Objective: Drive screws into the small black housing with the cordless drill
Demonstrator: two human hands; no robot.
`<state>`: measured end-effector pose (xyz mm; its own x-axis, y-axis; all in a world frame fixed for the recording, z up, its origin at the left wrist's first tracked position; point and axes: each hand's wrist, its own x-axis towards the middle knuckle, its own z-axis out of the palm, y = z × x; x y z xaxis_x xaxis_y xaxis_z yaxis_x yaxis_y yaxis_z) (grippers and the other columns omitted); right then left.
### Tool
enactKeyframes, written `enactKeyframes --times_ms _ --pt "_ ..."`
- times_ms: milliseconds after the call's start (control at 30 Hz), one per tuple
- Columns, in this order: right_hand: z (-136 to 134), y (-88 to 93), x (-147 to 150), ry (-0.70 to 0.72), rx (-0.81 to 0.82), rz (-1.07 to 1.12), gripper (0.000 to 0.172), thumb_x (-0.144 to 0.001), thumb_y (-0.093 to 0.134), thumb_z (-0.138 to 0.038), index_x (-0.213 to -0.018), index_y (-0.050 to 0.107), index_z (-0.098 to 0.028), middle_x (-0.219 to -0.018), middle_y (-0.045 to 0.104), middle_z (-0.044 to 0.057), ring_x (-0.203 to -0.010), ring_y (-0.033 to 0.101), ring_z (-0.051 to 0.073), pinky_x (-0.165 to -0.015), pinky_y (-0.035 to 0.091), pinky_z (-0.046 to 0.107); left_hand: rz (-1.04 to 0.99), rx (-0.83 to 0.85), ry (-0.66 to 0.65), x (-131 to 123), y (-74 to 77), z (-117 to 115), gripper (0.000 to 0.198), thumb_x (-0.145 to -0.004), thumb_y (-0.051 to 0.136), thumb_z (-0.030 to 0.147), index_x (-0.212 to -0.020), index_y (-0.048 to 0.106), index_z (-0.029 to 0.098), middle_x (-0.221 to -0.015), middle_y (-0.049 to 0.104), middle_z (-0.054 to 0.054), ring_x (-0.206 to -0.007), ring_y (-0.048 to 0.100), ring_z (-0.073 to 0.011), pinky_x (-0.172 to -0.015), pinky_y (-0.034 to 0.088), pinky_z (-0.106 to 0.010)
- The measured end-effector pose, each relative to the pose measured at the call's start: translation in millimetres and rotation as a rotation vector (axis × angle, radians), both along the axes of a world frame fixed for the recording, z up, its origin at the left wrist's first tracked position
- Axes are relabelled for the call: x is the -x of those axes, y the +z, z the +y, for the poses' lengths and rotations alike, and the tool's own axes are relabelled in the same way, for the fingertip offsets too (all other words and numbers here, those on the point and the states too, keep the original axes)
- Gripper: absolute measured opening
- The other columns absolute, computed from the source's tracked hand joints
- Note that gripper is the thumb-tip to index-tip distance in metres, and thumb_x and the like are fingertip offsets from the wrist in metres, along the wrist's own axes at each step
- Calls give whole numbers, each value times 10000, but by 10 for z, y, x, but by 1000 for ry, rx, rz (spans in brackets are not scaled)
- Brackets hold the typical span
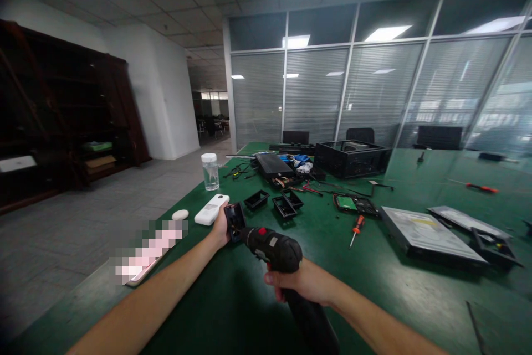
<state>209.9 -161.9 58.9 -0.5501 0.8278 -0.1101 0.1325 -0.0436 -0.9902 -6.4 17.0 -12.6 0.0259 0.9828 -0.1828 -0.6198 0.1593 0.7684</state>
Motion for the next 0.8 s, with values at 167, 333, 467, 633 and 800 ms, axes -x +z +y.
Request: enactKeyframes --times_ms 167,333,467,633,800 --pt "10 -22 -10 3 -18 -2 351 -717 696 -447 -823 539 -151 -574 574 -32 -530 533 115 -547 401 255 -6 -9 0 2 6 -8 373 -715 549 548 -828 555 192 -613 593 -1 -526 594 -193 -539 463 -305" --pt "9 -24 -12 16 -20 7 348 -725 690 -449 -818 541 -149 -590 561 -32 -545 542 118 -557 413 259 -1 3 -6 3 25 -24 382 -713 544 551 -833 558 188 -627 600 -6 -537 597 -189 -550 464 -301" --pt "7 -21 -13 15 -21 11 347 -718 700 -437 -828 543 -148 -613 559 -33 -547 543 115 -554 412 255 -11 0 -5 0 32 -30 372 -716 546 542 -813 558 183 -625 603 -11 -543 601 -192 -555 468 -305" --pt "11 -25 -18 15 -19 11 342 -714 709 -423 -835 539 -151 -600 565 -33 -549 542 120 -560 417 262 -18 5 -12 -4 38 -31 349 -719 552 527 -807 557 189 -617 603 -10 -546 607 -202 -558 474 -317" --pt "11 -19 -18 11 -17 6 342 -718 702 -425 -845 539 -153 -588 579 -28 -548 537 121 -561 419 263 -11 0 -22 -5 37 -29 357 -731 535 533 -814 564 187 -623 609 -13 -548 608 -202 -560 475 -322"
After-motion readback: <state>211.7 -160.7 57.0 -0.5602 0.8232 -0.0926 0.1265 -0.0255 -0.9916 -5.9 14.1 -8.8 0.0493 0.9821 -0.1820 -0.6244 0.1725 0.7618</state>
